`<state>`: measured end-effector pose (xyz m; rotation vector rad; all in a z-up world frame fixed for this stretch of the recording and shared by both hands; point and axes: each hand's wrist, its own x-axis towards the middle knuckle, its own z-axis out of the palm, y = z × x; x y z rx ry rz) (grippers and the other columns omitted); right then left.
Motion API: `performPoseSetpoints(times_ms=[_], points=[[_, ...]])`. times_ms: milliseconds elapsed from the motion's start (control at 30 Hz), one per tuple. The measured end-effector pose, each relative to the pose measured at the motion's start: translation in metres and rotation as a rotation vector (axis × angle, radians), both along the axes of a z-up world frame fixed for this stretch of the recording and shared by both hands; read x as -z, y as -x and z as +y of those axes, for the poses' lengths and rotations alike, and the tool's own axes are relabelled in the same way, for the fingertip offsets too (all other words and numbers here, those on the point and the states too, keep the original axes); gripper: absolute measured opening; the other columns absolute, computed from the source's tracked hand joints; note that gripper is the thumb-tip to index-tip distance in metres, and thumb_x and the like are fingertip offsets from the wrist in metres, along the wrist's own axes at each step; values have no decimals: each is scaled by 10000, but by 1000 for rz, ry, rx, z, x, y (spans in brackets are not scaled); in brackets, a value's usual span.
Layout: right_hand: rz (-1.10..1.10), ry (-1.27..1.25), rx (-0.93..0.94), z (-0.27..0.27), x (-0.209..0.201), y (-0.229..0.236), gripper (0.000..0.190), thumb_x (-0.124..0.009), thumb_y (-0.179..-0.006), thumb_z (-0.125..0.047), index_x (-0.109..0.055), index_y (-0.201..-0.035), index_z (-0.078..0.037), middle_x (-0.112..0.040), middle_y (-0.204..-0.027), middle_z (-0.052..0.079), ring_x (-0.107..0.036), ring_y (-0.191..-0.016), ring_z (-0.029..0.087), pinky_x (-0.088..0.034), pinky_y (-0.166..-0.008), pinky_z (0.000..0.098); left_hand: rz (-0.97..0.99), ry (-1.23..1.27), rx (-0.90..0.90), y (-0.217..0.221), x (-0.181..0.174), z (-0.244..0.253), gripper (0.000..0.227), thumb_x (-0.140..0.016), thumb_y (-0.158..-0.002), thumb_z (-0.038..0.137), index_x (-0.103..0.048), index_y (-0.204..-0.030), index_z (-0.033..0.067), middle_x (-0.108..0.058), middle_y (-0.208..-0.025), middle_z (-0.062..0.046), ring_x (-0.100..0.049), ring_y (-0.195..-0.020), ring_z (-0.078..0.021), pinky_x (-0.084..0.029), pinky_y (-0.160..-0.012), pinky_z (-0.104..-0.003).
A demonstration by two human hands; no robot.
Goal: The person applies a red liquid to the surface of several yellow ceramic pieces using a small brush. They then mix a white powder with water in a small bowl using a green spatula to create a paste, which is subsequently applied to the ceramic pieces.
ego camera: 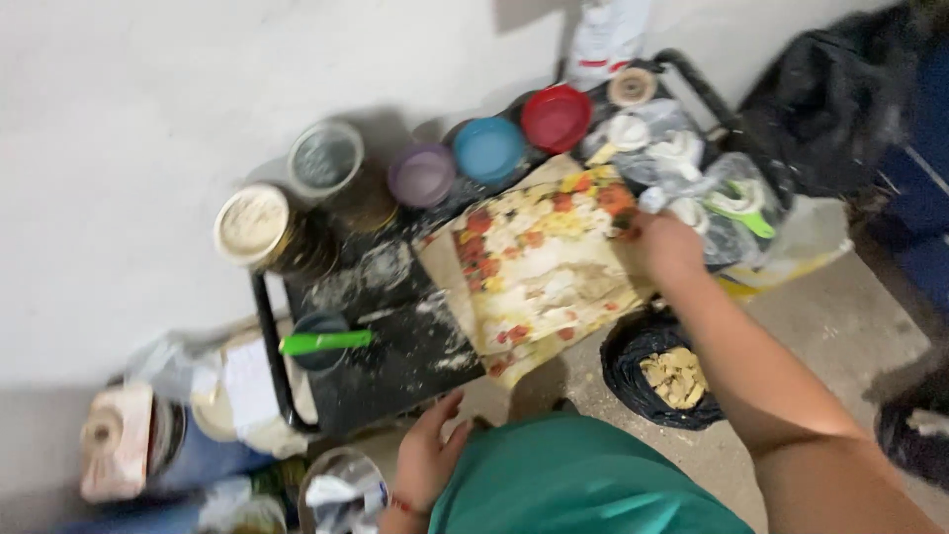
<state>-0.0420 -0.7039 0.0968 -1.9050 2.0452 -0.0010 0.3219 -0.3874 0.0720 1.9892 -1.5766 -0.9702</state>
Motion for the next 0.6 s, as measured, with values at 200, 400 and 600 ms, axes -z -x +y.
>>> performPoseSetpoints(times_ms=[200, 400, 600], points=[[100, 706, -434, 15, 51, -7, 317, -705, -871, -194, -817, -1168, -187, -540, -1029, 165, -555, -823, 453, -508, -753, 526, 48, -19, 84, -5, -28, -18, 503, -658, -983, 344, -587, -1454, 184, -677, -1378, -94, -701, -1167, -279, -577, -848, -457], [-350, 408, -968, 100, -3, -190, 210, -623, -965, -246, -732, -1143, -250, -653, -967, 39, -667, -987, 308, -565, -854, 424, 134, 34, -54, -38, -18, -25, 437, -707, -973, 296, -658, -1397, 205, -753, -1180, -109, -730, -1080, -314, -596, -902, -472], [-467, 145, -1004, 130, -24, -357, 531, -656, -1007, -310, -503, -1461, -83, -678, -1219, 185, -662, -1170, 370, -604, -883, 478, 142, 37, -70, -96, -14, -19, 437, -747, -942, 366, -698, -1340, 194, -765, -1131, -109, -724, -1090, -336, -595, -904, -475]])
